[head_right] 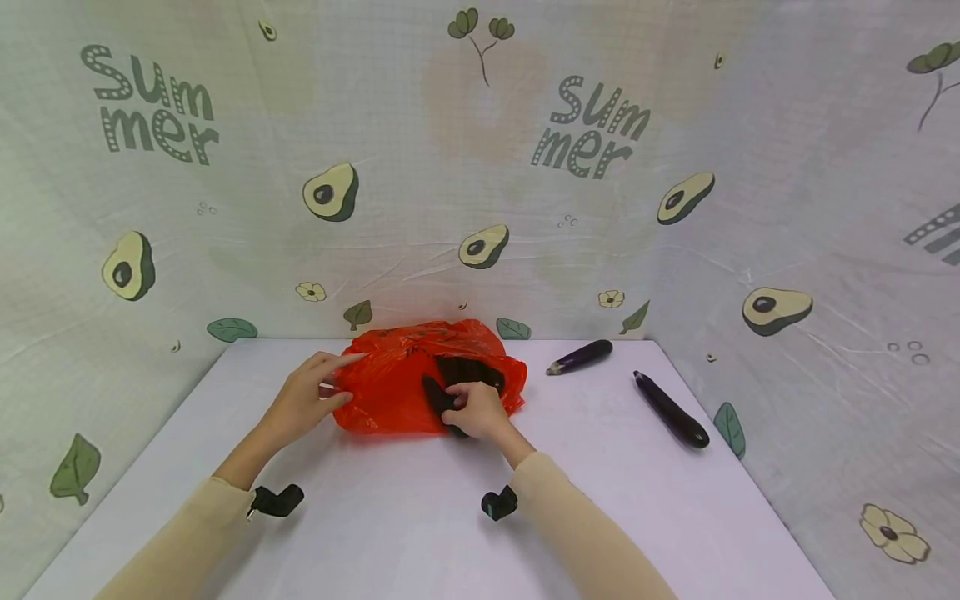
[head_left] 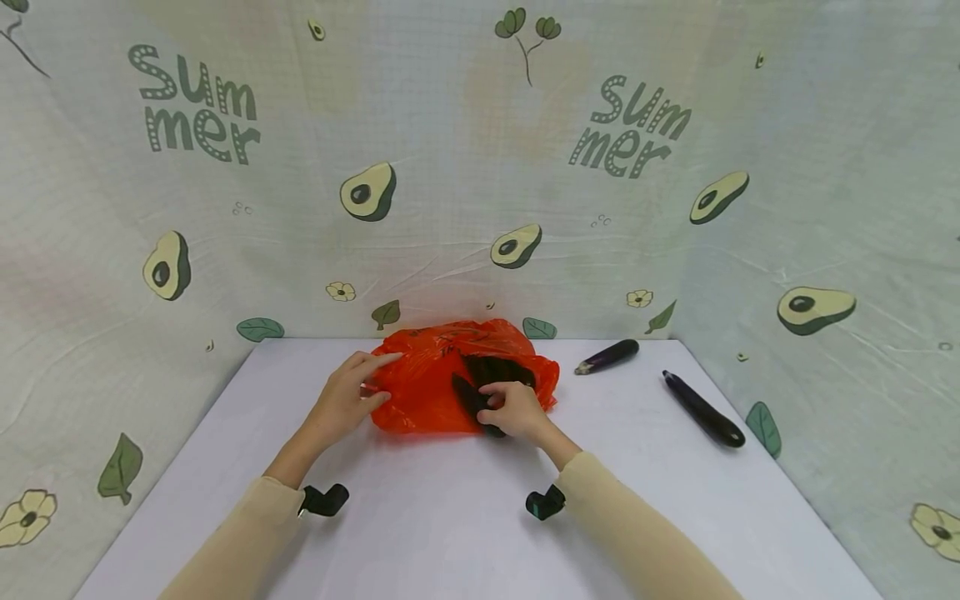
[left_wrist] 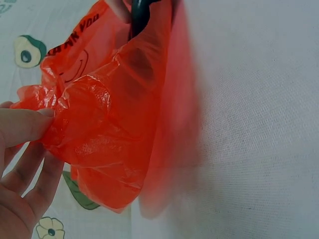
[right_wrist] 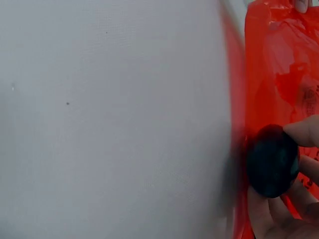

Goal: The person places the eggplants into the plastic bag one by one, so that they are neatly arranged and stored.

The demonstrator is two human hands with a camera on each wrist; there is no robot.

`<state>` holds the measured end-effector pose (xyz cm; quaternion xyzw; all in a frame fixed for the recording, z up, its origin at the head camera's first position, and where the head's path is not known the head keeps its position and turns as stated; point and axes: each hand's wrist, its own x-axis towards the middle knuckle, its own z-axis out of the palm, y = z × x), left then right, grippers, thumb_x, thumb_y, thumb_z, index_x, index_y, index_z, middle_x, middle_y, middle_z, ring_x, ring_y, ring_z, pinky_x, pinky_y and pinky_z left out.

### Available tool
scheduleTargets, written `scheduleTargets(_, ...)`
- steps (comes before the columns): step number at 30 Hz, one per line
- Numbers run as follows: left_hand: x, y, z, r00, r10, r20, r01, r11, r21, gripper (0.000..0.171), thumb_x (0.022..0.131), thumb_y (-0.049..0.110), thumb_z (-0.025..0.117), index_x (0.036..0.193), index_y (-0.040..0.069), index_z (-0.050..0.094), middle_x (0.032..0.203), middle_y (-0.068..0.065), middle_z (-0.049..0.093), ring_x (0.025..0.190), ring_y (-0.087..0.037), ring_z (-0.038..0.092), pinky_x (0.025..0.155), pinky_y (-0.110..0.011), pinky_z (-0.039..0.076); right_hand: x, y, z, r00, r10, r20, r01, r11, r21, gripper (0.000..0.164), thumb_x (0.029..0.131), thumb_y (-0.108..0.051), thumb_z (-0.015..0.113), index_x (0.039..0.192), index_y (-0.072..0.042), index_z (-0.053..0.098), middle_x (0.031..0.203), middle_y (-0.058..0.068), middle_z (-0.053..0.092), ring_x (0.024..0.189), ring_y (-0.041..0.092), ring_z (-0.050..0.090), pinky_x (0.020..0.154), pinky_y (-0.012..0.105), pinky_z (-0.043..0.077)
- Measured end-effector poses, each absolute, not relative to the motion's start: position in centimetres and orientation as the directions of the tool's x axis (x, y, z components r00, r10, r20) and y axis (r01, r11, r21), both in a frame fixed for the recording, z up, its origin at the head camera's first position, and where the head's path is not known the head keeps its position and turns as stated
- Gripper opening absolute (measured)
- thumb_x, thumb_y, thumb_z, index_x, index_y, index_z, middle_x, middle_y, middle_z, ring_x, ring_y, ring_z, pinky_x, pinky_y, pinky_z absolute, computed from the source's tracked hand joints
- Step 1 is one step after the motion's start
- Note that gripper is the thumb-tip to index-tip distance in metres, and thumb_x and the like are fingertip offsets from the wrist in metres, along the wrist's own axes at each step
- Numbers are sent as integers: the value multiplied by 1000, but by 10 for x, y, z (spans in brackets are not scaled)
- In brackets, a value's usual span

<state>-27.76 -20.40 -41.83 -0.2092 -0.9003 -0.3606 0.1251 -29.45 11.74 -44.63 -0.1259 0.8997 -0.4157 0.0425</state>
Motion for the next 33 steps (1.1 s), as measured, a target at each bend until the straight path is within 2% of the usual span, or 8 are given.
scheduleTargets(7, -279, -204, -420, -883, 284, 374, 464, 646, 606, 70, 91, -4, 80, 151, 23, 60, 124, -7, 59, 115, -27, 63, 91, -43, 65, -293, 112, -454, -962, -261, 73, -231, 649, -725, 39, 92, -16, 83, 129, -7, 75, 114, 11, 72, 105, 26, 64, 93, 45, 61)
scheduleTargets(12, -279, -204, -420, -883, 283, 374, 463, 649, 603, 70, 91, -4, 80, 151, 23, 60, 124, -7, 59, 114, -27, 64, 91, -43, 65, -292, 109, -455, -954, -277, 111, -275, 668, -692, 41, 91, -18, 84, 129, -5, 75, 112, 13, 71, 104, 26, 65, 88, 42, 59)
scheduleTargets(21, -279, -204, -420, -882, 284, 375, 465, 647, 604, 70, 91, -5, 80, 151, 23, 60, 125, -7, 60, 114, -27, 64, 91, -43, 64, -292, 111, -455, -923, -373, 97, -340, 669, -660, 50, 89, -13, 83, 136, -3, 70, 111, 12, 71, 104, 25, 64, 88, 40, 60)
scheduleTargets(26, -278, -204, -420, -880, 288, 378, 470, 649, 599, 69, 91, -5, 80, 151, 22, 60, 125, -8, 60, 113, -27, 64, 91, -43, 65, -292, 109, -459, -934, -335, 127, -329, 662, -673, 47, 91, -20, 85, 133, -4, 73, 110, 12, 71, 102, 24, 65, 83, 37, 59)
scheduleTargets(33, -278, -206, -421, -880, 285, 380, 468, 659, 589, 70, 90, -5, 81, 151, 22, 60, 124, -7, 60, 114, -27, 64, 91, -43, 65, -292, 101, -465, -958, -228, 173, -282, 657, -699, 43, 90, -24, 87, 127, -5, 76, 107, 11, 70, 99, 24, 65, 88, 41, 60)
